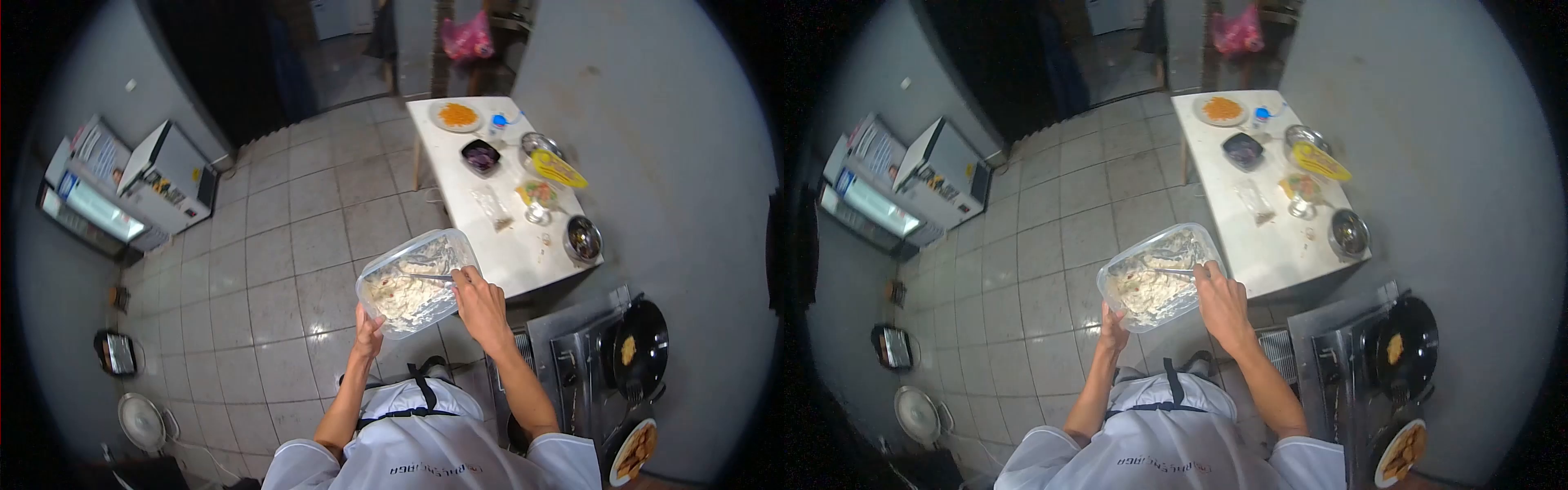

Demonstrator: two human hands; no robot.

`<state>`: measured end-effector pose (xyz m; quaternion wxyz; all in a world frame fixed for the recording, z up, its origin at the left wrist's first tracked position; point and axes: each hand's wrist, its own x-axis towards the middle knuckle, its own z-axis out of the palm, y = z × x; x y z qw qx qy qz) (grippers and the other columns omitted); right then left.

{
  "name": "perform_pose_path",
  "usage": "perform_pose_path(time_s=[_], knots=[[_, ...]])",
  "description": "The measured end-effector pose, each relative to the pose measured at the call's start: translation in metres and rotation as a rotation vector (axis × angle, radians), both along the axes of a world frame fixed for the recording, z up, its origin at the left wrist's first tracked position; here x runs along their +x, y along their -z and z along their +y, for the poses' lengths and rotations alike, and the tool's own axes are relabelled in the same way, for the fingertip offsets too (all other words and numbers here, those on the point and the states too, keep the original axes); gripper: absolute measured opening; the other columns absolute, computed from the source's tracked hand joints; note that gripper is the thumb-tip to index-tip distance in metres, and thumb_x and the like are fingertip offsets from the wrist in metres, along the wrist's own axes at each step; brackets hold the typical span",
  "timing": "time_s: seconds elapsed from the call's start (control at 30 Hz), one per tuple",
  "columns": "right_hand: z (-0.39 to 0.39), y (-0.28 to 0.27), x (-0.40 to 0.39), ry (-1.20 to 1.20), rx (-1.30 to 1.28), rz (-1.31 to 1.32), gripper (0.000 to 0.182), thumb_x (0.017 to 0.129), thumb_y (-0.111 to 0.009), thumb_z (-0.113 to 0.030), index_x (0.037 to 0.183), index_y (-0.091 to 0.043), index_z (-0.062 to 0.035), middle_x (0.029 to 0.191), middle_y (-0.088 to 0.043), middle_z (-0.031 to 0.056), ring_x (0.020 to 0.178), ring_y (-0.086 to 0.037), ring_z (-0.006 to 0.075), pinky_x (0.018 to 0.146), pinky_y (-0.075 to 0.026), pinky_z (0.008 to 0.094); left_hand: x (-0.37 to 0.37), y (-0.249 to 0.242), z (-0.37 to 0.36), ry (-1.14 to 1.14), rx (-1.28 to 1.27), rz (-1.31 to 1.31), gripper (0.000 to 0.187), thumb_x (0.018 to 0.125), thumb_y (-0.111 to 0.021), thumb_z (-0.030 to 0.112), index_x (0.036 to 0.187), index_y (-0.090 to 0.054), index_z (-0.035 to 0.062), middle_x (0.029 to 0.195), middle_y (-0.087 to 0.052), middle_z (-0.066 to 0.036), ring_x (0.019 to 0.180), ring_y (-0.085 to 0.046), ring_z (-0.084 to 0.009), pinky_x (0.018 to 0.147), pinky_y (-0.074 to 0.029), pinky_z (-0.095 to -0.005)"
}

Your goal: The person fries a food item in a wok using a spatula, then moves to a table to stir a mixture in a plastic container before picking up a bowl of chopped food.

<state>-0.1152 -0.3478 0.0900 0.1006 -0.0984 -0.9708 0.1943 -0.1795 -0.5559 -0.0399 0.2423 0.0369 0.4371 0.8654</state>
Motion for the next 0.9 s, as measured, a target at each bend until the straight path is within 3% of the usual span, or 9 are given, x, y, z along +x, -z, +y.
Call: perform_pose_path(time_s=[0.47,0.53,0.57,0.67,0.83,0.9], knots=[[-0.237,-0.008,-0.103,-0.401,0.055,-0.034,0.017,0.079,-0.068,-0.016,0.084,-0.064,0.0001,0.084,-0.06,0.0146,0.072,-0.061,0.0376,0.059,-0.046,0.0446,-0.029,-0.029,-0.241,-0.425,0.001,0.064,0.09,0.062,-0.066,0.025,0.138,-0.028,-0.0006,0.132,-0.042,-0.015,0.126,-0.039,-0.026,0.106,-0.029,-0.0356],[-0.267,-0.007,-0.117,-0.538,-0.135,0.074,0.015,0.077,-0.07,-0.012,0.079,-0.064,0.0024,0.072,-0.058,0.0125,0.06,-0.059,0.0284,0.054,-0.043,0.0366,-0.03,-0.026,-0.274,-0.495,-0.004,0.071,0.089,0.062,-0.065,0.024,0.139,-0.027,-0.0005,0.132,-0.042,-0.015,0.126,-0.038,-0.0261,0.107,-0.029,-0.0356],[-0.285,-0.006,-0.124,-0.578,-0.136,0.06,0.015,0.077,-0.07,-0.012,0.079,-0.064,0.0024,0.072,-0.058,0.0125,0.06,-0.059,0.0284,0.054,-0.043,0.0366,-0.03,-0.025,-0.291,-0.523,0.007,0.06,0.089,0.062,-0.064,0.023,0.14,-0.026,-0.0003,0.133,-0.041,-0.015,0.127,-0.038,-0.0262,0.107,-0.029,-0.0358],[-0.335,-0.009,-0.143,-0.667,-0.599,0.057,0.007,0.078,-0.066,0.001,0.084,-0.067,0.0047,0.061,-0.048,0.004,0.055,-0.039,0.0071,0.049,-0.034,0.0227,-0.031,-0.022,-0.335,-0.63,0.017,0.052,0.09,0.063,-0.063,0.022,0.141,-0.025,0.0,0.135,-0.039,-0.015,0.128,-0.036,-0.0264,0.108,-0.027,-0.0359],[-0.385,-0.013,-0.163,-0.759,-0.786,0.199,0.009,0.083,-0.063,0.002,0.089,-0.069,0.0042,0.067,-0.055,0.003,0.056,-0.048,0.0068,0.049,-0.037,0.0211,-0.028,-0.016,-0.372,-0.72,-0.005,0.092,0.091,0.064,-0.062,0.024,0.142,-0.023,0.0001,0.136,-0.038,-0.016,0.129,-0.034,-0.0262,0.109,-0.025,-0.0354],[-0.397,-0.02,-0.171,-0.777,-0.869,0.213,0.015,0.08,-0.062,0.005,0.094,-0.069,0.0017,0.073,-0.061,0.0072,0.058,-0.053,0.0096,0.052,-0.04,0.0223,-0.029,-0.015,-0.378,-0.768,-0.003,0.073,0.09,0.064,-0.061,0.025,0.142,-0.023,0.0,0.136,-0.038,-0.016,0.128,-0.035,-0.0263,0.108,-0.027,-0.0355]])
